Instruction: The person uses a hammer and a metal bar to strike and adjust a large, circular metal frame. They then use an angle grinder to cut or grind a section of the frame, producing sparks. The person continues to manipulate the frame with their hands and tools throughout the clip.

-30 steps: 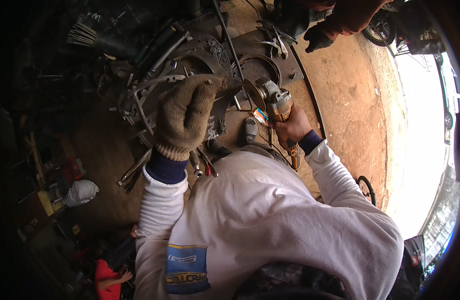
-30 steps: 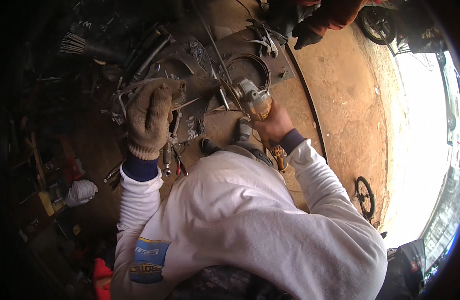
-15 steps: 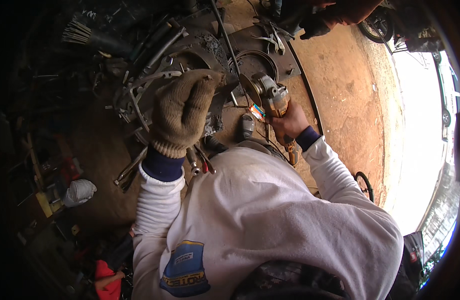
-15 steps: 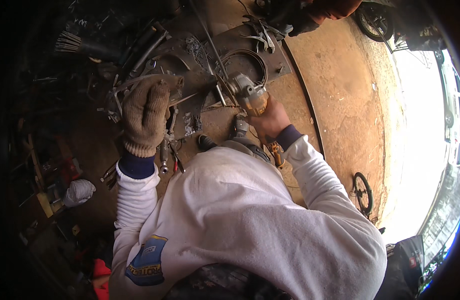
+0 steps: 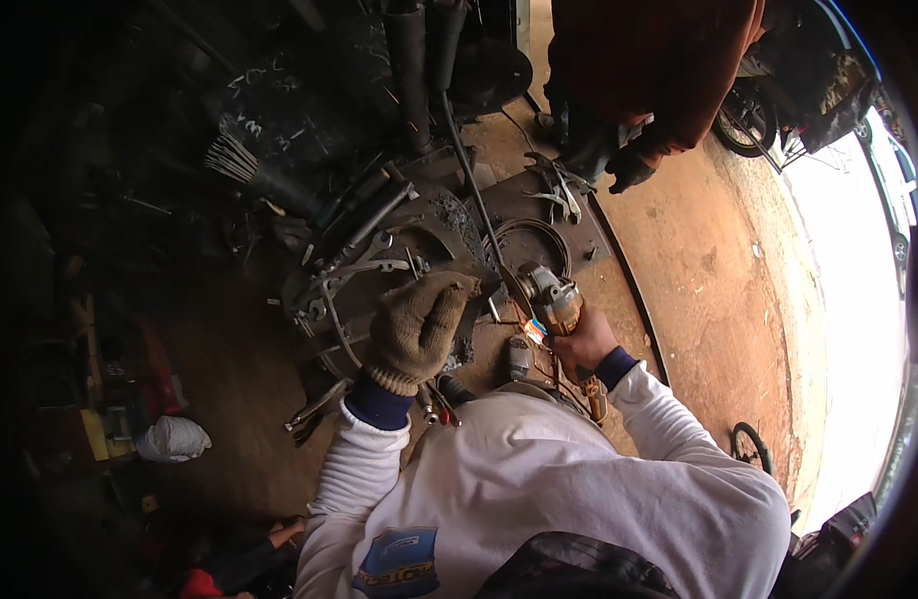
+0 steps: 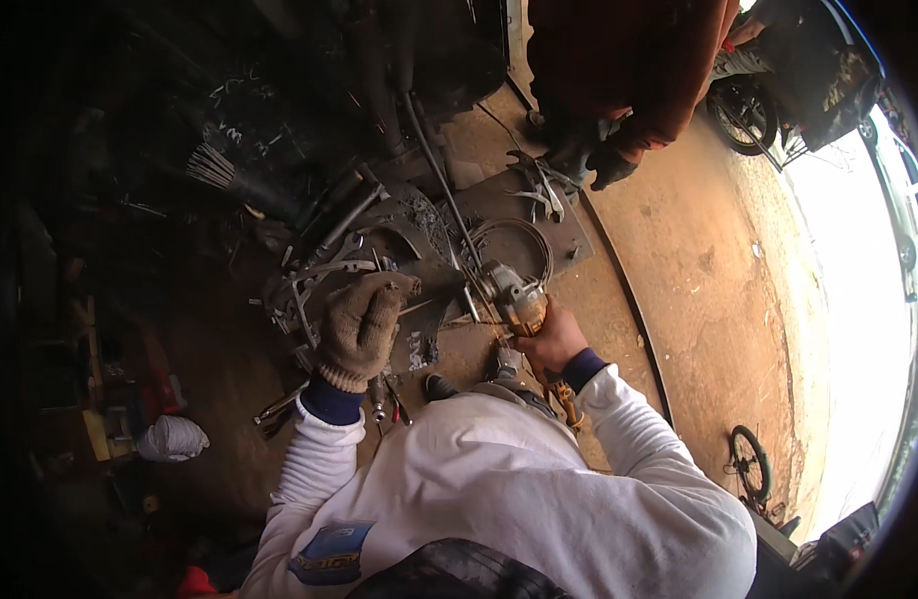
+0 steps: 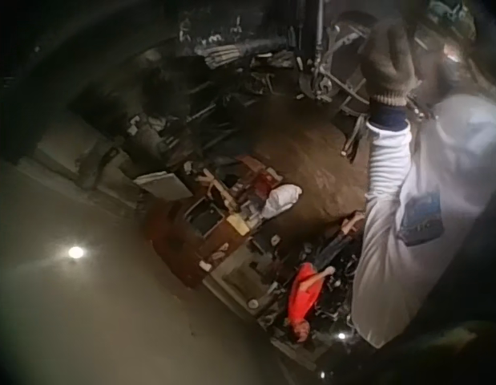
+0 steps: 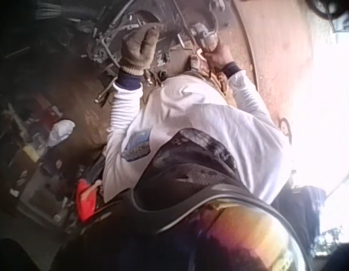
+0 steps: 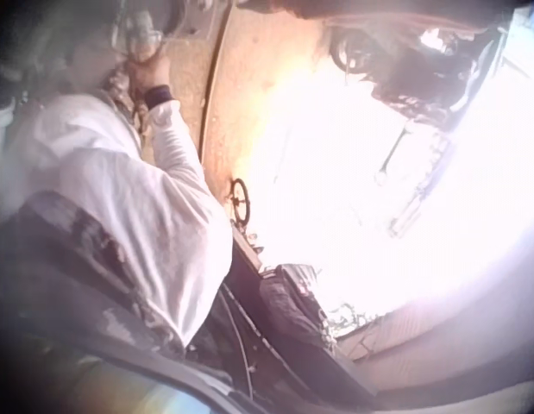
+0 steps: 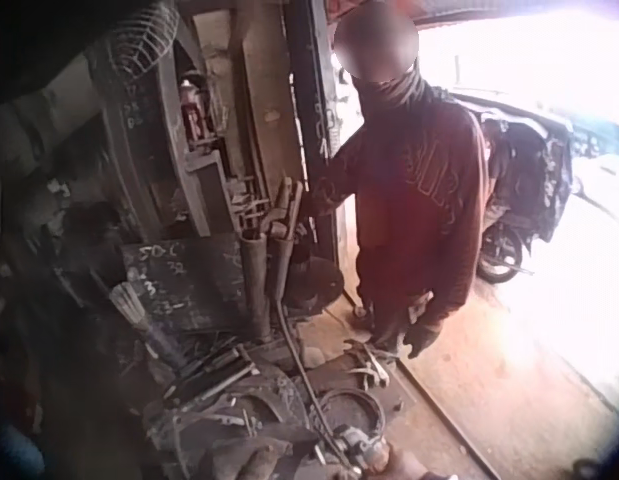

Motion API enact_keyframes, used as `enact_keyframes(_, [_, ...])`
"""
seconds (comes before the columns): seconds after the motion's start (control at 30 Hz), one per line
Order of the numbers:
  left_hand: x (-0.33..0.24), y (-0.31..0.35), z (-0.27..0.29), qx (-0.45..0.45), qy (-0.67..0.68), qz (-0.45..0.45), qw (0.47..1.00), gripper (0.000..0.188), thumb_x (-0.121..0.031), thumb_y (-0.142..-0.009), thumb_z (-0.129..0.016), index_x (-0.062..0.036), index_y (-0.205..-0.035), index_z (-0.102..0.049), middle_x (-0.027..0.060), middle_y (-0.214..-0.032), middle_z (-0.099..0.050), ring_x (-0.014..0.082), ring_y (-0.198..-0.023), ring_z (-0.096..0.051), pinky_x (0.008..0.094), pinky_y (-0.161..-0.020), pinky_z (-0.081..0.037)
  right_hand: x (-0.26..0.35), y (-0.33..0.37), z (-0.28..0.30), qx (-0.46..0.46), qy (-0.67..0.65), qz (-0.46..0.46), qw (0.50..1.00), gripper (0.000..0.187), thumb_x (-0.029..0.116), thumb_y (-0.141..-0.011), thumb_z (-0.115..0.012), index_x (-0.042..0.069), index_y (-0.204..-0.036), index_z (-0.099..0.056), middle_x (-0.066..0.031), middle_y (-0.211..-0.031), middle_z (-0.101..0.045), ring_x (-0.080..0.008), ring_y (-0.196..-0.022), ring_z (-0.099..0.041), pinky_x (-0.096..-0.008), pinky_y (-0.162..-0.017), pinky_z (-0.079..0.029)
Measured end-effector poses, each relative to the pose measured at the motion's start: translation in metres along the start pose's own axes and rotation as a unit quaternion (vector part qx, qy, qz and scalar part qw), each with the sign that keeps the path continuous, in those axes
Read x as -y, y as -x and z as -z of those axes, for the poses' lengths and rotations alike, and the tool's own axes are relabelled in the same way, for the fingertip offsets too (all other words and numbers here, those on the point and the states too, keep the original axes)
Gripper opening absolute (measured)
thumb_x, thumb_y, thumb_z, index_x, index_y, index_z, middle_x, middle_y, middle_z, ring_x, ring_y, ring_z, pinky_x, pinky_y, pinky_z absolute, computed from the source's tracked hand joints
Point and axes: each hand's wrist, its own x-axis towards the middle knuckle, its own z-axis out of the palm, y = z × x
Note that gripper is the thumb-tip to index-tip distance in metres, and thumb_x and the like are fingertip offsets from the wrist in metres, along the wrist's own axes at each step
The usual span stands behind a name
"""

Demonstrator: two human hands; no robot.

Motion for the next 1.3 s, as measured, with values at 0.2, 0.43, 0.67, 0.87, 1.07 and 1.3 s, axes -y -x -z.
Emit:
enact_keyframes(0.2, [0.005, 0.003, 0.001, -0.009, -0.014, -0.006, 1.000, 0.015, -0.013, -0.100, -0.059, -0.0016, -0.103, -0.069, 0.0166, -0.093, -0.074, 0.0317, -0.086, -0.074, 0.0362, -0.074, -0.058, -0.019, -0.002, -0.004, 0.031, 0.004, -0.018, 0.999, 0.074, 0.020, -0.067, -0.087, -0.007, -0.126, -0.053, -0.0248, -0.110, -0.070, -0.0361, -0.108, -0.068, -0.0411, -0.097, -0.052])
enact_keyframes(0.43, [0.009, 0.001, -0.005, -0.020, -0.012, 0.007, 1.000, 0.016, -0.015, -0.100, -0.059, -0.0032, -0.103, -0.071, 0.0127, -0.081, -0.072, 0.0240, -0.070, -0.071, 0.0339, -0.063, -0.054, -0.019, 0.001, -0.003, -0.006, -0.001, 0.005, 1.000, 0.071, 0.020, -0.065, -0.085, -0.003, -0.126, -0.056, -0.0237, -0.106, -0.071, -0.0372, -0.103, -0.069, -0.0407, -0.093, -0.054])
enact_keyframes(0.67, [0.011, 0.005, -0.004, -0.031, -0.010, 0.014, 0.999, 0.019, -0.018, -0.101, -0.060, -0.0034, -0.105, -0.071, 0.0066, -0.072, -0.067, 0.0148, -0.057, -0.059, 0.0302, -0.054, -0.046, -0.014, -0.003, -0.004, -0.008, 0.006, 0.009, 1.000, 0.075, 0.027, -0.066, -0.085, -0.005, -0.127, -0.054, -0.0279, -0.108, -0.069, -0.0408, -0.106, -0.067, -0.0431, -0.093, -0.052])
enact_keyframes(0.87, [0.014, 0.006, -0.005, -0.041, -0.017, -0.018, 0.999, 0.025, -0.026, -0.104, -0.058, -0.0043, -0.107, -0.071, -0.0011, -0.064, -0.057, 0.0063, -0.051, -0.048, 0.0251, -0.049, -0.039, -0.028, -0.007, -0.007, -0.006, 0.005, 0.013, 1.000, 0.081, 0.029, -0.066, -0.086, -0.006, -0.130, -0.052, -0.0285, -0.109, -0.069, -0.0410, -0.107, -0.067, -0.0435, -0.094, -0.052])
enact_keyframes(1.07, [0.019, 0.004, -0.004, -0.049, -0.012, -0.032, 0.998, 0.024, -0.025, -0.103, -0.059, -0.0033, -0.106, -0.070, -0.0005, -0.066, -0.058, 0.0067, -0.051, -0.048, 0.0252, -0.048, -0.039, -0.026, -0.004, -0.009, -0.005, 0.013, 0.007, 1.000, 0.074, 0.024, -0.068, -0.086, -0.005, -0.128, -0.054, -0.0214, -0.111, -0.069, -0.0323, -0.107, -0.066, -0.0396, -0.096, -0.051])
enact_keyframes(1.3, [0.012, 0.000, -0.003, -0.044, -0.001, -0.005, 0.999, 0.025, -0.025, -0.103, -0.059, -0.0029, -0.105, -0.071, -0.0006, -0.067, -0.059, 0.0060, -0.053, -0.048, 0.0253, -0.049, -0.039, -0.027, 0.001, -0.007, 0.018, -0.002, -0.012, 1.000, 0.077, 0.027, -0.067, -0.085, -0.004, -0.130, -0.054, -0.0229, -0.110, -0.071, -0.0354, -0.105, -0.069, -0.0403, -0.094, -0.053])
